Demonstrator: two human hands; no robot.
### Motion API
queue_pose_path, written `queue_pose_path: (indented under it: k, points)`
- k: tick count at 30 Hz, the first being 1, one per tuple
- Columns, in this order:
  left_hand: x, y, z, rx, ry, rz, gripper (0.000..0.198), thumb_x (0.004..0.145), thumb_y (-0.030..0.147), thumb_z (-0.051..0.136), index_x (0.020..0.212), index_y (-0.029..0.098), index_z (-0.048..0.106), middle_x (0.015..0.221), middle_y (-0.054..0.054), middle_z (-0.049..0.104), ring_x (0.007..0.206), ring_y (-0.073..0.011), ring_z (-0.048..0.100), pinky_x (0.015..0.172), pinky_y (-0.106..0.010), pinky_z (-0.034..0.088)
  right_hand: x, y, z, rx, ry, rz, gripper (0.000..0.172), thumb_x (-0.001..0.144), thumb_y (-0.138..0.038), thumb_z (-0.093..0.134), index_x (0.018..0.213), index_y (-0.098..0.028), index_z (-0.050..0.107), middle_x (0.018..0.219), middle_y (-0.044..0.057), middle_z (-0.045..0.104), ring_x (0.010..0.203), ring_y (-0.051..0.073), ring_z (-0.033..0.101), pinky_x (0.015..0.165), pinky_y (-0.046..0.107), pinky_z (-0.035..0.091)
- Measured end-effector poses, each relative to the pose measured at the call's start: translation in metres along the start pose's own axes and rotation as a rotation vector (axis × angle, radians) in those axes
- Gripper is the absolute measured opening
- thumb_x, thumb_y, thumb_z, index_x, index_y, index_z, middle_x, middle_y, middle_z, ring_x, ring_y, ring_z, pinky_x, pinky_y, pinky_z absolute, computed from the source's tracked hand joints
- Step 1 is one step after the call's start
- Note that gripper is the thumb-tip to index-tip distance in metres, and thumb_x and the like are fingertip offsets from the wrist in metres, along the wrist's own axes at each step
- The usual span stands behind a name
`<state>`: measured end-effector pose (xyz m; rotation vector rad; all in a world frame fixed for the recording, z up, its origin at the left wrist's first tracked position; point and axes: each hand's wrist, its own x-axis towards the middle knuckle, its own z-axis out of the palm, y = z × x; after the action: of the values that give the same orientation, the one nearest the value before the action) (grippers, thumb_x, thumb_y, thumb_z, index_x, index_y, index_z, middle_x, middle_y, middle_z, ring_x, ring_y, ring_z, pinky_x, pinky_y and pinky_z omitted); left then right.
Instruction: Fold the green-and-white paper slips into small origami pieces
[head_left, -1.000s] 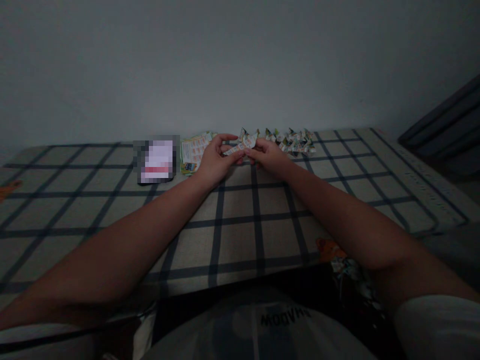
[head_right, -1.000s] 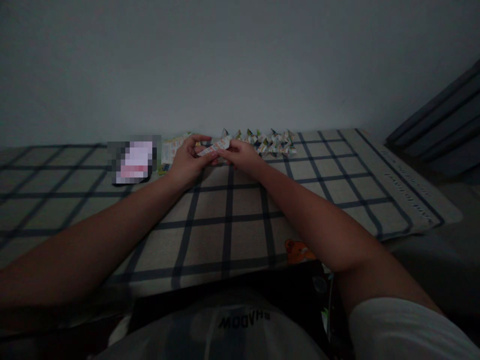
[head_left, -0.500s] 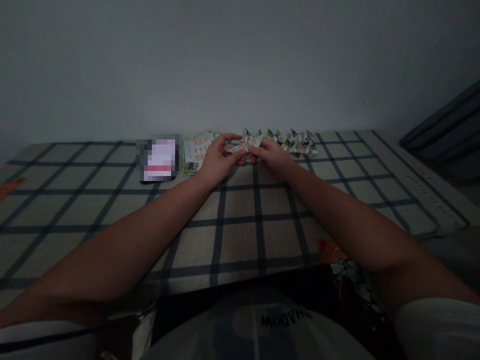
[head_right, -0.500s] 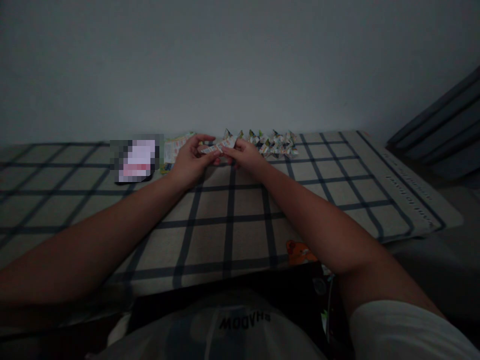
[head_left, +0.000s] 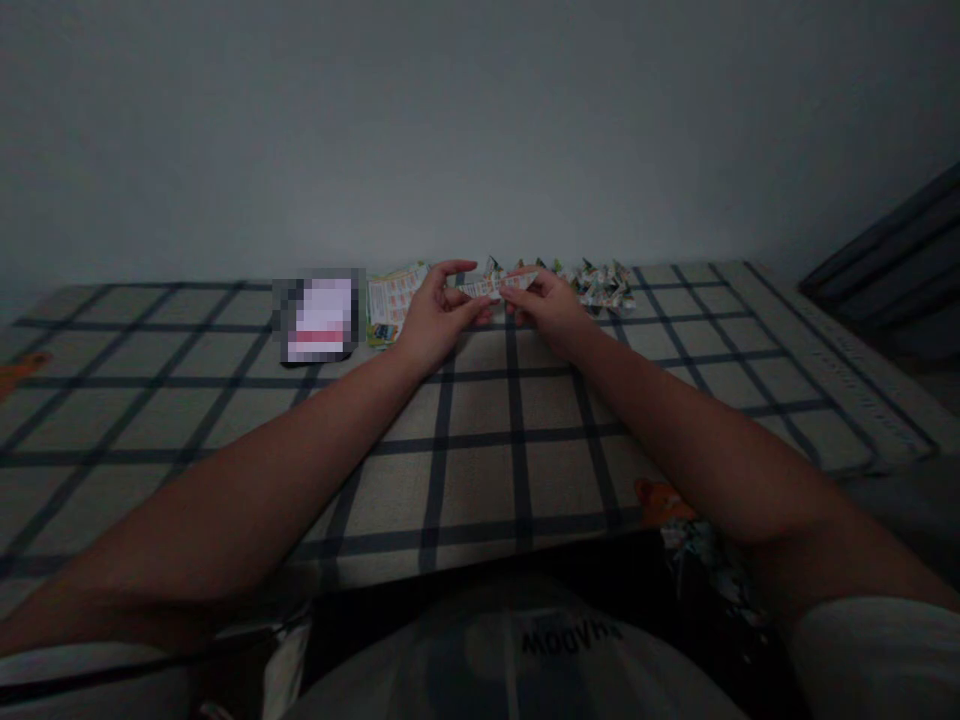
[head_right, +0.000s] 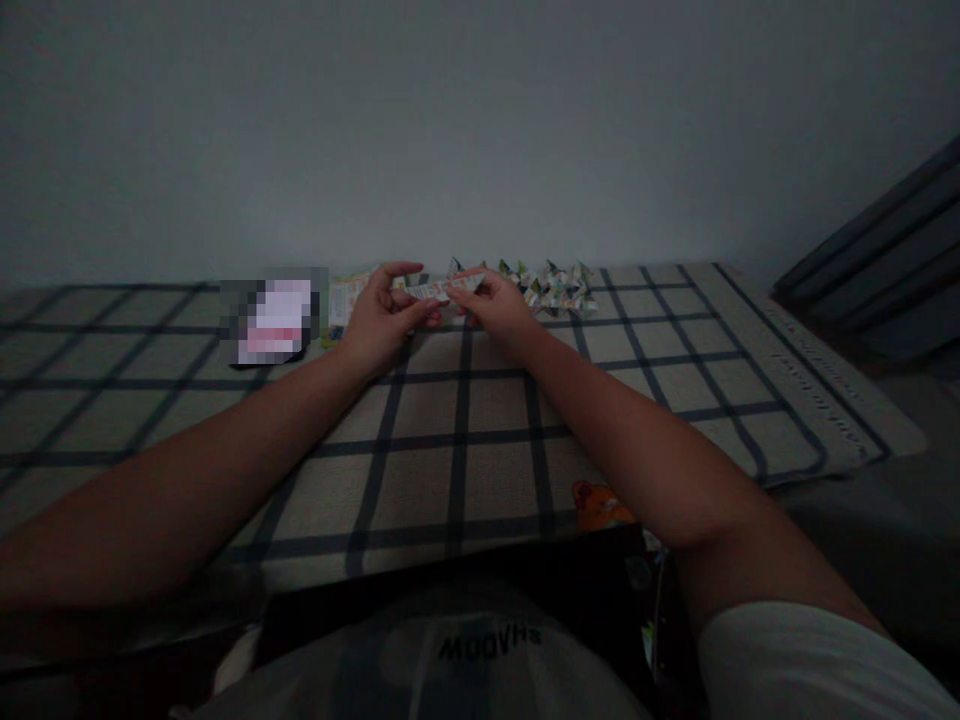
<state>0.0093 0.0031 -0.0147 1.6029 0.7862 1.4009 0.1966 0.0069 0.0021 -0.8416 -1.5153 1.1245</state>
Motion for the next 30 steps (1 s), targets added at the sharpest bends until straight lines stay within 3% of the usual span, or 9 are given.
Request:
queue_pose_path:
  k: [9,17,23,30]
  points:
    - [-0.001,-0.003,-0.002,0.034,-0.059,0.071,0.061,0.078,0.05,0.082,0.125,0.027,0.05,0.066,0.007,0.057,0.065,-0.0159,0.071,0.069,-0.029,0.062,0.0,-0.004,0.0,0.05,0.036,0.055,0.033,0.069,-0.041,0.081,0.085,-0.022,0.059,0.069,-0.004,0.06,0.06,0.01,0.055,0.049,0.021,0.04]
    - [0.003,-0.011,-0.005,0.067,-0.057,0.141,0.071,0.081,0.061,0.076,0.136,0.029,0.046,0.074,0.002,0.061,0.078,-0.0227,0.074,0.077,-0.039,0.063,-0.001,-0.004,0.0,-0.022,0.039,0.048,0.028,0.076,-0.039,0.076,0.088,-0.021,0.058,0.07,-0.003,0.062,0.061,0.009,0.055,0.05,0.02,0.04]
    - [0.003,-0.009,-0.005,0.07,-0.055,0.132,0.066,0.082,0.06,0.075,0.133,0.028,0.048,0.073,0.002,0.062,0.072,-0.0205,0.073,0.071,-0.036,0.063,-0.001,-0.004,0.0,-0.026,0.039,0.053,0.029,0.077,-0.039,0.075,0.088,-0.022,0.055,0.07,-0.004,0.061,0.059,0.009,0.054,0.05,0.02,0.041]
    - [0.003,-0.012,-0.006,0.034,0.005,0.123,0.059,0.091,0.054,0.067,0.138,0.028,0.044,0.09,-0.003,0.071,0.085,-0.018,0.074,0.077,-0.033,0.063,-0.001,0.001,-0.001,-0.054,-0.008,-0.013,0.03,0.078,-0.041,0.075,0.086,-0.023,0.052,0.071,-0.003,0.06,0.063,0.01,0.057,0.051,0.021,0.041]
